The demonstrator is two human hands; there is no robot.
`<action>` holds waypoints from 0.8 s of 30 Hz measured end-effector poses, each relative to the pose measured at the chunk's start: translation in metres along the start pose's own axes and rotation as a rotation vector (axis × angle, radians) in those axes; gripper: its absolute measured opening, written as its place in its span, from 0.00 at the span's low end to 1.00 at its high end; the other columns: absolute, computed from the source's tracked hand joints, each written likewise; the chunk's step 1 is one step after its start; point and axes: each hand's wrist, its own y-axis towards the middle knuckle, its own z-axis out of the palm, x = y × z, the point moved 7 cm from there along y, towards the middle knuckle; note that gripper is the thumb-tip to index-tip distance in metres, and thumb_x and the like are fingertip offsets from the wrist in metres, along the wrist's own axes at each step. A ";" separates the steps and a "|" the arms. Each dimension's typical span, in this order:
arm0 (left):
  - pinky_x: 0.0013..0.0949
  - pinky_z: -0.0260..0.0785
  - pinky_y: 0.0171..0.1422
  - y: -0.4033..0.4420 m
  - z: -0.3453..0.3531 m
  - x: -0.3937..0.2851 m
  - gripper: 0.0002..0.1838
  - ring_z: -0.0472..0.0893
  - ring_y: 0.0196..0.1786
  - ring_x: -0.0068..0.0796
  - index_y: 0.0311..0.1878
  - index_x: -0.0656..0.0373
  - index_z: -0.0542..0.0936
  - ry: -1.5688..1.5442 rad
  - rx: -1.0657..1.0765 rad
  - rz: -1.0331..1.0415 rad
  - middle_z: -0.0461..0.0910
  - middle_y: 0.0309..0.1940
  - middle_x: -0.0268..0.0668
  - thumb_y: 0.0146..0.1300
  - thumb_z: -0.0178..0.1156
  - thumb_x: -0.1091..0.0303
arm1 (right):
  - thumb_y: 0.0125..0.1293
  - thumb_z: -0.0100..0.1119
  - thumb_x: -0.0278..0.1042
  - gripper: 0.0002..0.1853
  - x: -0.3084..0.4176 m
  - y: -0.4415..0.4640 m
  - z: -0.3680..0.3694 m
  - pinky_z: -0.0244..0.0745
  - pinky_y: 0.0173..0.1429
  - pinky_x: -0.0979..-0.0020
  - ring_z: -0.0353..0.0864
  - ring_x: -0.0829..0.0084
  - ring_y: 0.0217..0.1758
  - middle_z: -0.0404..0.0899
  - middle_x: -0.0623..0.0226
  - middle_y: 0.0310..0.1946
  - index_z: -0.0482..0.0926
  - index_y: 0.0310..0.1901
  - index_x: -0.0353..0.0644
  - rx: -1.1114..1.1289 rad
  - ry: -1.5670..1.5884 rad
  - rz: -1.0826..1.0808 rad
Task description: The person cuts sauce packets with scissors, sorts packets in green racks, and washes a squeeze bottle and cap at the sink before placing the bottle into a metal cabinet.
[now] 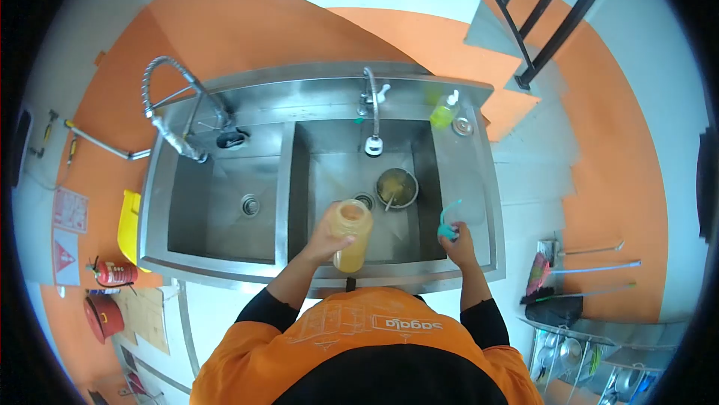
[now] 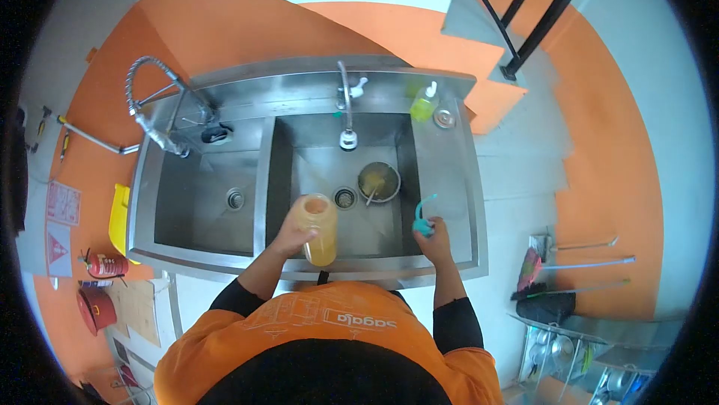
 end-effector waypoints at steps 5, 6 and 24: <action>0.36 0.67 0.67 -0.013 0.005 0.009 0.35 0.75 0.60 0.28 0.66 0.59 0.68 0.200 0.107 -0.068 0.76 0.55 0.35 0.55 0.73 0.68 | 0.63 0.66 0.27 0.28 0.221 -0.006 0.011 0.80 0.53 0.69 0.77 0.69 0.53 0.71 0.61 0.57 0.70 0.65 0.44 0.481 0.471 -0.315; 0.36 0.67 0.67 -0.017 0.004 0.009 0.36 0.75 0.60 0.28 0.66 0.59 0.68 0.224 0.105 -0.081 0.76 0.54 0.35 0.55 0.74 0.68 | 0.63 0.67 0.27 0.29 0.251 -0.011 0.015 0.80 0.53 0.69 0.77 0.69 0.54 0.71 0.61 0.58 0.71 0.65 0.44 0.516 0.358 -0.477; 0.37 0.71 0.64 -0.078 -0.034 0.033 0.41 0.80 0.59 0.35 0.67 0.55 0.71 0.399 -0.082 -0.149 0.81 0.55 0.43 0.52 0.78 0.55 | 0.61 0.69 0.37 0.26 0.305 -0.020 0.129 0.77 0.56 0.56 0.83 0.49 0.50 0.78 0.46 0.54 0.78 0.61 0.41 0.802 -0.343 -0.752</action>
